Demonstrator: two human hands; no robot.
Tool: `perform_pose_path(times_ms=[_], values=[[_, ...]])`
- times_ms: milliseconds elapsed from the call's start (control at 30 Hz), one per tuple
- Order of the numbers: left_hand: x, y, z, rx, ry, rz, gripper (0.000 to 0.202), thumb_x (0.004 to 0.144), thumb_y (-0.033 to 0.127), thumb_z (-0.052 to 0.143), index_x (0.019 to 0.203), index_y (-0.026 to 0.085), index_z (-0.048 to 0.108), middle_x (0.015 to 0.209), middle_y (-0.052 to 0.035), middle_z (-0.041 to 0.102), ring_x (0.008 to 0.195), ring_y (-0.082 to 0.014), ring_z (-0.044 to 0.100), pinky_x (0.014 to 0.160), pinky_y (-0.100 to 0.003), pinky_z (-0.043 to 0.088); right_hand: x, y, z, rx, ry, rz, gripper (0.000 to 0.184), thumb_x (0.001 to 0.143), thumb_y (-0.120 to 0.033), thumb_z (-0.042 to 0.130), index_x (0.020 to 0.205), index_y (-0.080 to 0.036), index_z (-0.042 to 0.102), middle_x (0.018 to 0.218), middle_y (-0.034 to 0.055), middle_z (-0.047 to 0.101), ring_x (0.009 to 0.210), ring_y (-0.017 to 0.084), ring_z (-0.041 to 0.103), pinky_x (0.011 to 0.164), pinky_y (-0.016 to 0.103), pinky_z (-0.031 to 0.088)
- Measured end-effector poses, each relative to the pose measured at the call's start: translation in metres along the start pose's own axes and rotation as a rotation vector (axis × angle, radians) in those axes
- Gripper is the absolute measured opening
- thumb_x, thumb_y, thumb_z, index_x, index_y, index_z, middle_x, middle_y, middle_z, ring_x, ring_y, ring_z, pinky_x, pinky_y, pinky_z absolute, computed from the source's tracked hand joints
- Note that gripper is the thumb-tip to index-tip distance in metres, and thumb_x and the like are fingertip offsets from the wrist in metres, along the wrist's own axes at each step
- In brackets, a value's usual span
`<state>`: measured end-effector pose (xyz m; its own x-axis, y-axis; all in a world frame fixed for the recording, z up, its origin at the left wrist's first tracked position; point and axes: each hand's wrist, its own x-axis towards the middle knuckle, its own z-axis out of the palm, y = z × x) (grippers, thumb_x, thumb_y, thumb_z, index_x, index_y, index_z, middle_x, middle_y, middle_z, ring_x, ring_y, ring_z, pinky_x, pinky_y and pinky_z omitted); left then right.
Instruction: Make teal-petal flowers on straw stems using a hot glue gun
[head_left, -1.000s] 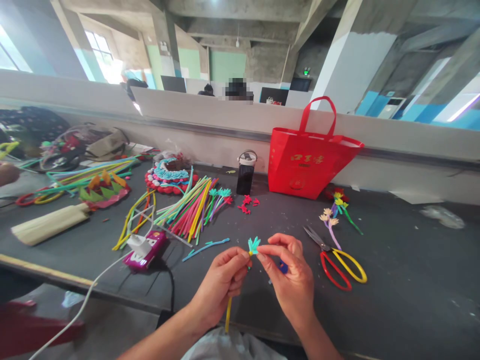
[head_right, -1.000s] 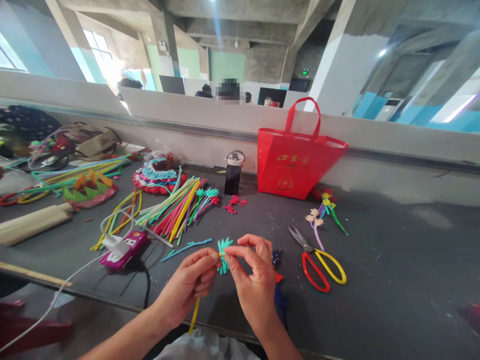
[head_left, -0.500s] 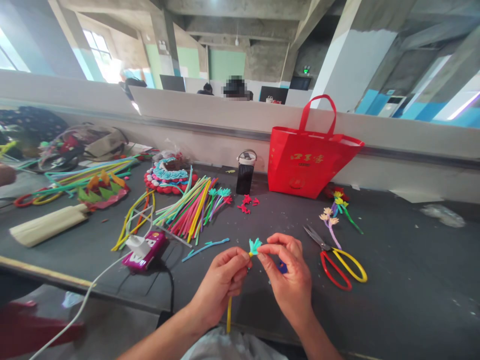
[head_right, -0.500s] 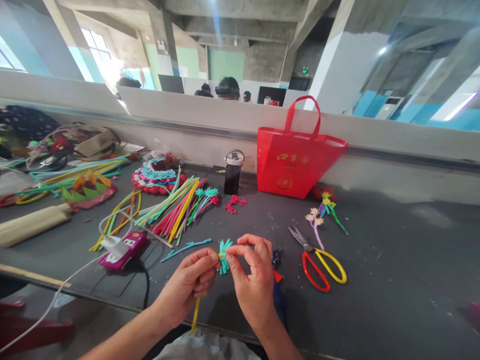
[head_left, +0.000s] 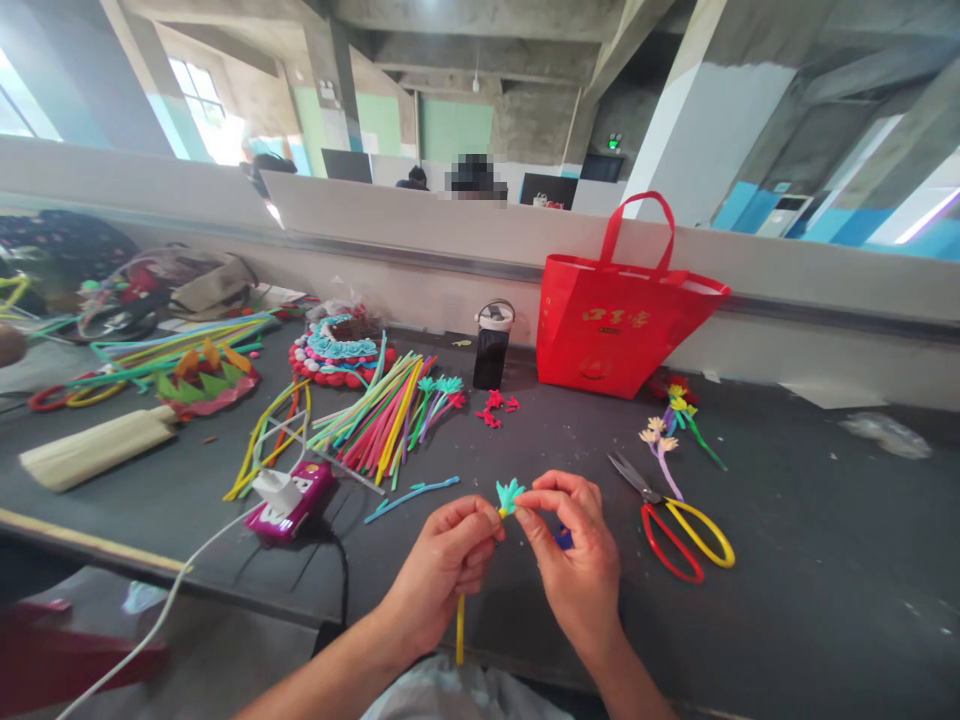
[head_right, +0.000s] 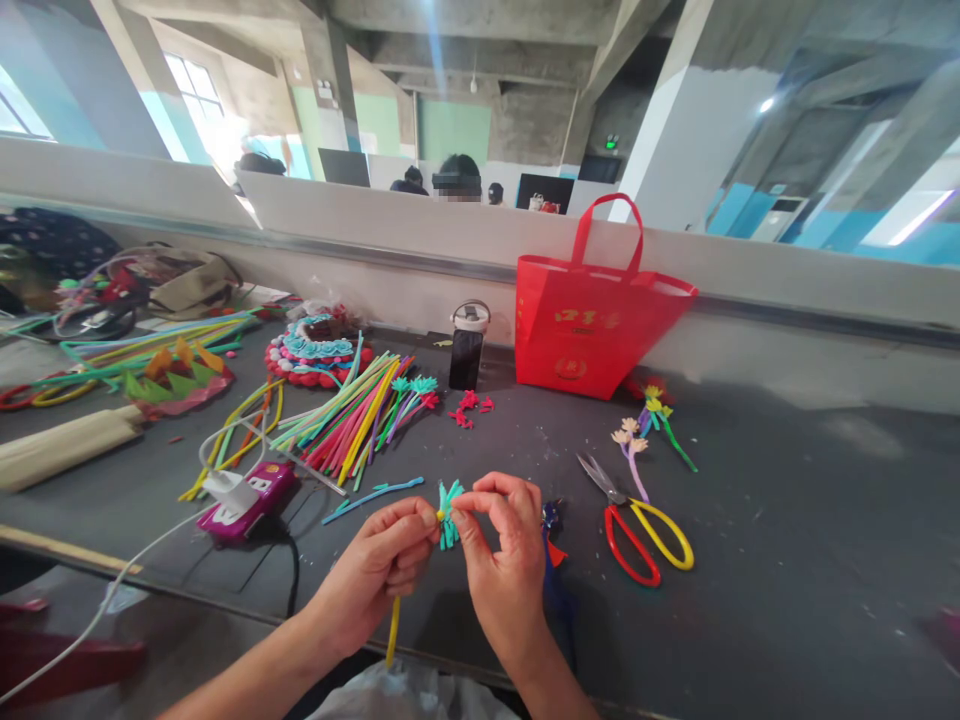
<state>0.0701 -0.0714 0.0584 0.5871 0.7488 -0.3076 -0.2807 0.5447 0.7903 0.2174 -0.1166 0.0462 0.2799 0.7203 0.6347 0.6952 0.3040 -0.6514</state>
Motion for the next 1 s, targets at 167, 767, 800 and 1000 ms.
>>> perform_pose_path(times_ms=[167,767,800,1000], values=[[0.0011,-0.0008,0.0001,0.010,-0.002,-0.002,0.018,0.079,0.029,0.065,0.070,0.015,0.057,0.049,0.0108,0.025,0.042,-0.0033,0.013,0.041,-0.019,0.008,-0.0022,-0.0021,0.0029,0.015,0.040,0.016,0.005,0.091,-0.026,0.062,0.089,-0.023,0.065,0.095,0.0029,0.060,0.094,0.020,0.054,0.079,0.033,0.044],[0.0014,-0.0037,-0.0025,-0.008,-0.053,0.023,0.016,0.081,0.027,0.064,0.071,0.016,0.057,0.048,0.0109,0.024,0.043,-0.0040,0.012,0.041,-0.020,0.008,-0.0096,-0.0053,0.0081,0.077,0.089,0.083,0.007,0.092,-0.029,0.060,0.089,-0.023,0.064,0.097,0.0031,0.059,0.093,0.020,0.055,0.081,0.034,0.043],[0.0016,-0.0038,-0.0029,-0.010,-0.057,0.024,0.016,0.081,0.026,0.064,0.071,0.016,0.057,0.048,0.0108,0.024,0.043,-0.0040,0.012,0.042,-0.020,0.009,-0.0097,-0.0056,0.0083,0.073,0.091,0.082,0.007,0.092,-0.029,0.060,0.089,-0.023,0.064,0.097,0.0033,0.059,0.093,0.020,0.055,0.081,0.034,0.043],[0.0024,-0.0049,-0.0041,-0.010,-0.055,0.023,0.016,0.080,0.027,0.065,0.071,0.016,0.057,0.049,0.0106,0.025,0.043,-0.0039,0.012,0.042,-0.020,0.008,-0.0092,-0.0062,0.0090,0.066,0.101,0.081,0.008,0.092,-0.028,0.060,0.088,-0.023,0.064,0.096,0.0037,0.059,0.094,0.020,0.055,0.082,0.036,0.043]])
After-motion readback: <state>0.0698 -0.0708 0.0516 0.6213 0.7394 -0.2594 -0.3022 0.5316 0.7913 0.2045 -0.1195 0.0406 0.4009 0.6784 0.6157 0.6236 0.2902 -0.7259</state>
